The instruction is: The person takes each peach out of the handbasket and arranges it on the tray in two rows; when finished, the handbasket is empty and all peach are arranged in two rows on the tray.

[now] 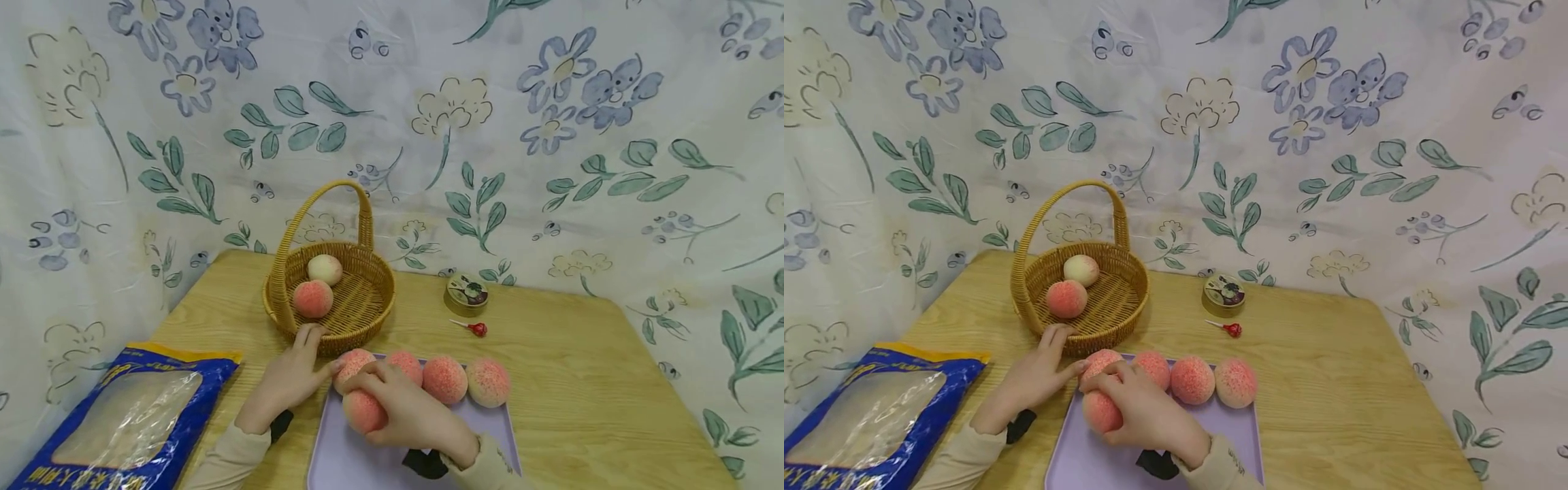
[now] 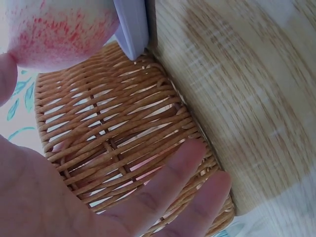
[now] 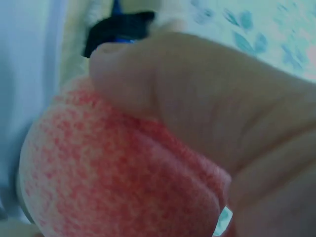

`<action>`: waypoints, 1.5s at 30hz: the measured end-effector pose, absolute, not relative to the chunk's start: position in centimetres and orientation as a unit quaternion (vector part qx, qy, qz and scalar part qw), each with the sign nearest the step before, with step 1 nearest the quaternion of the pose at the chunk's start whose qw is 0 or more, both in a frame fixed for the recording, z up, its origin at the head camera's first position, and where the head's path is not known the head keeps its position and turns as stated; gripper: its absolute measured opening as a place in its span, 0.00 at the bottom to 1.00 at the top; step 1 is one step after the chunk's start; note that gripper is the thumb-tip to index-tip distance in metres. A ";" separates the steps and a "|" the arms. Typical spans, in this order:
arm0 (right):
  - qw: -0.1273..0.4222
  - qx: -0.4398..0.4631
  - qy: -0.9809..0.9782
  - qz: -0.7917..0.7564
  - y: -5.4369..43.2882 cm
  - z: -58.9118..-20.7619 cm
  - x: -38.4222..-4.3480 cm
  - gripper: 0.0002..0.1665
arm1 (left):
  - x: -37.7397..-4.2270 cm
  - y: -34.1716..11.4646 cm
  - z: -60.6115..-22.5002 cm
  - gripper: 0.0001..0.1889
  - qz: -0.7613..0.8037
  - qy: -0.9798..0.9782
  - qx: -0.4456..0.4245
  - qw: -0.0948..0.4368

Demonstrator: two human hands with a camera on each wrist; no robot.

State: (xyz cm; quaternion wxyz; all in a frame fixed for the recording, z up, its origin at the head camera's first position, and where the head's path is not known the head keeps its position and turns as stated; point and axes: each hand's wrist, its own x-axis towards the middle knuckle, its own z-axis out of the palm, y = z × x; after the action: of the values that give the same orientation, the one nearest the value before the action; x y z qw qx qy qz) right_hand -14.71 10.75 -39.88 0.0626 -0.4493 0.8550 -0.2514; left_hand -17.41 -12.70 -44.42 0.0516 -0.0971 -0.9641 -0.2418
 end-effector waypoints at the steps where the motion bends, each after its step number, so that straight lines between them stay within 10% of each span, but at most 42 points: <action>1: 0.051 -0.454 0.858 -0.237 10.4 -40.2 -14.5 0.35 | -17.4 -12.7 -44.4 0.36 -0.242 -0.964 -0.098 0.054; 15: -0.057 -0.456 0.882 -0.101 7.6 -42.9 -13.1 0.42 | -17.5 -12.9 -44.7 0.38 -0.237 -0.964 -0.102 0.066; 29: 0.094 -0.398 0.868 -0.280 10.3 -38.6 -16.0 0.33 | -17.8 -12.7 -44.3 0.37 -0.240 -0.963 -0.105 0.054; 45: 0.108 -0.379 0.858 -0.329 4.2 -32.2 -28.3 0.28 | -17.6 -12.9 -44.3 0.38 -0.244 -0.965 -0.088 0.049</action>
State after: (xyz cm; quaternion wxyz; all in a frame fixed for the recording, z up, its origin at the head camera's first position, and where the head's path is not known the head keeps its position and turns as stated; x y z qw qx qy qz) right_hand -28.28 4.22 -32.20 0.1076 -0.3795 0.8582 -0.3286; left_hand -17.62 -12.85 -44.32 0.0492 -0.0876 -0.9646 -0.2440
